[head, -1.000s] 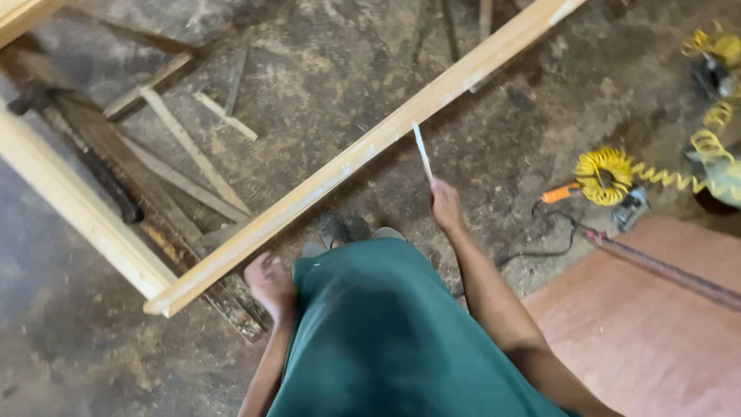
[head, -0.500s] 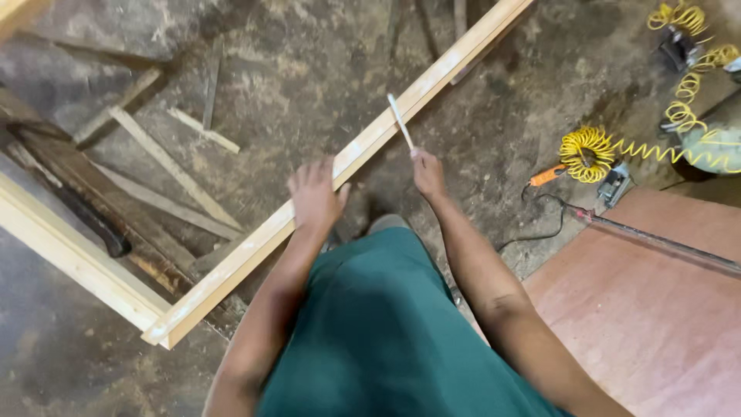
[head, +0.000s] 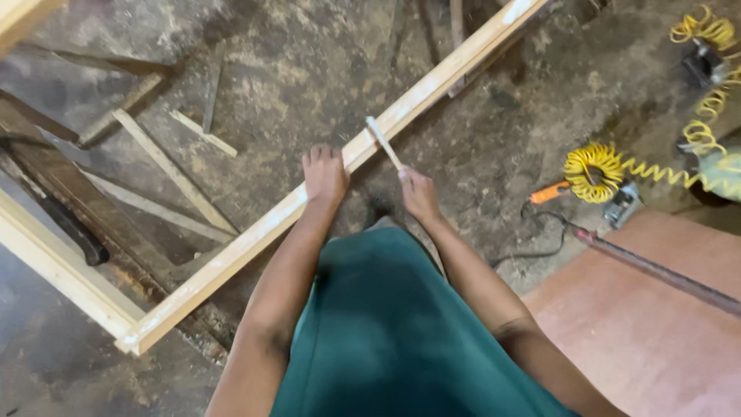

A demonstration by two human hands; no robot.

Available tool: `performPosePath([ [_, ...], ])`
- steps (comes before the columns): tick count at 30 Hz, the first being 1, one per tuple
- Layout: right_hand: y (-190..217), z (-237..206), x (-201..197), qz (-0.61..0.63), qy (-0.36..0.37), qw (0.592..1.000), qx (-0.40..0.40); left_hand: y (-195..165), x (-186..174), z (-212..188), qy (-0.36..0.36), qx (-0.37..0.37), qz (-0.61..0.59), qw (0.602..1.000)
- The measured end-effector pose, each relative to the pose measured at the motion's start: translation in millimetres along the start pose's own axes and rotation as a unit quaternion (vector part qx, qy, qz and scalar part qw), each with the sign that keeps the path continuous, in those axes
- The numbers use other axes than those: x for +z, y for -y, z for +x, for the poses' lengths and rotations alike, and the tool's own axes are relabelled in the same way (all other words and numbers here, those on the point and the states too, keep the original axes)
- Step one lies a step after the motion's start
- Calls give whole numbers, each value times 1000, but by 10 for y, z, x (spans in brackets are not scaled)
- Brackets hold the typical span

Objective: The person scoops wood glue from a yellow container with a stick and spreads it along the joints of a wooden frame lying on the floor. They then retrieve a pneumatic nail gun and drive nails along the frame edges to fasten the pieces together.

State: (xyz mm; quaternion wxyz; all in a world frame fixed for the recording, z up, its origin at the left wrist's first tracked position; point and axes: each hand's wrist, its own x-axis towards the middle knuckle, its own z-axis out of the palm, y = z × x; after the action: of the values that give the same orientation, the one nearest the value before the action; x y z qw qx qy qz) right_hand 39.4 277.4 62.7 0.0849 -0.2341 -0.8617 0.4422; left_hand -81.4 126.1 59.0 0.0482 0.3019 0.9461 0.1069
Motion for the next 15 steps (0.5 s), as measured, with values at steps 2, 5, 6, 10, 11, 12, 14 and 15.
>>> performPosePath([
  [2, -6, 176, -1, -19, 2, 1000, -12, -32, 50, 11, -26, -13, 10, 1000],
  [5, -26, 230, -11, -92, 26, 995, 31, -44, 118, 13, 37, -39, -34, 998],
  [6, -74, 181, -22, -86, 29, 995, 36, -37, 136, 16, 44, -38, -34, 998],
  [10, -235, -11, -201, -101, 34, 993, 43, 6, 169, 39, 49, -44, -44, 997],
  [11, -259, -39, -258, -115, 40, 991, 50, 8, 173, 35, 54, -50, -50, 996],
  [12, -278, -24, -309, -96, 56, 992, 66, 7, 177, 34, 38, -45, -51, 997],
  [14, -290, 44, -406, -55, 88, 988, 111, -14, 176, 22, 15, -30, -50, 998],
  [15, -280, 80, -442, -62, 61, 992, 92, -33, 170, 15, 38, -38, -46, 997],
])
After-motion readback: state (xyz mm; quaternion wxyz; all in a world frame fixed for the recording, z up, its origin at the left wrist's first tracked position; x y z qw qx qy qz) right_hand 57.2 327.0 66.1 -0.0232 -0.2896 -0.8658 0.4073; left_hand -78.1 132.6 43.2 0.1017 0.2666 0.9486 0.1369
